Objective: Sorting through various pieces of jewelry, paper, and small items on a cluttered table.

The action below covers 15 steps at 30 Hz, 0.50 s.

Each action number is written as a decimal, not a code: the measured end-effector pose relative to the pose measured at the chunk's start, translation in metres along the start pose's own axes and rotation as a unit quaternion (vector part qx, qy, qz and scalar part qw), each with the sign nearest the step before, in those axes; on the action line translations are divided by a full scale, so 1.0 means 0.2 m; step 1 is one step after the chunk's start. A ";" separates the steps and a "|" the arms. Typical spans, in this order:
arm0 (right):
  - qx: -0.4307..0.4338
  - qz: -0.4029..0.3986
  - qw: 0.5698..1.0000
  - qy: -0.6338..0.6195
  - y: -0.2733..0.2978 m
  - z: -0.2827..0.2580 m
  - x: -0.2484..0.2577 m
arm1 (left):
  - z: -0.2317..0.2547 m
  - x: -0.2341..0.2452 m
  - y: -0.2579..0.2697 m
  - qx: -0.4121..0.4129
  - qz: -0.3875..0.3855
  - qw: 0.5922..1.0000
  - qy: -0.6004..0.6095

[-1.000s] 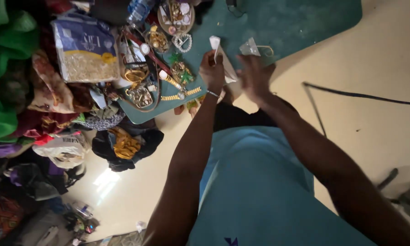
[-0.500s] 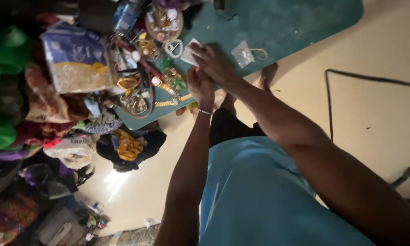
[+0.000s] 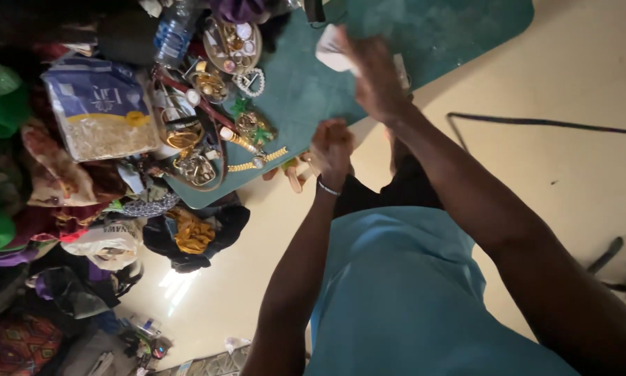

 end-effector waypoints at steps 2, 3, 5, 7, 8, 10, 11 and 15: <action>0.008 0.083 0.996 -0.019 0.05 0.02 0.16 | -0.17 -0.09 0.06 0.058 -0.099 0.978 0.173; 0.011 0.079 0.997 -0.020 0.07 0.08 0.26 | -0.18 -0.11 0.07 0.057 -0.095 0.978 0.176; 0.026 0.139 0.989 0.052 0.14 0.18 0.45 | -0.29 -0.19 0.16 0.259 -0.242 0.913 0.201; 0.027 0.147 0.981 0.124 0.20 0.34 0.59 | -0.29 -0.28 0.17 0.282 -0.295 0.867 0.287; 0.030 0.161 0.966 0.198 0.22 0.43 0.67 | -0.27 -0.35 0.17 0.296 -0.350 0.810 0.365; 0.036 0.144 0.975 0.163 0.26 0.66 0.68 | -0.24 -0.41 0.14 0.300 -0.378 0.758 0.439; 0.041 0.127 0.983 0.126 0.29 0.78 0.69 | -0.22 -0.44 0.14 0.300 -0.403 0.700 0.508; -0.010 0.034 0.983 0.179 0.31 0.90 0.54 | -0.03 -0.49 0.07 0.283 -0.412 0.685 0.530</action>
Point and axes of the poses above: each hand's wrist, its own y-axis away from the middle knuckle, its own x-axis out of the back of the hand, z = x × y, the point moved 5 cm from there along -y, towards the middle knuckle, and after that the axes turned 12 degrees about -y, right-handed, at the moved point
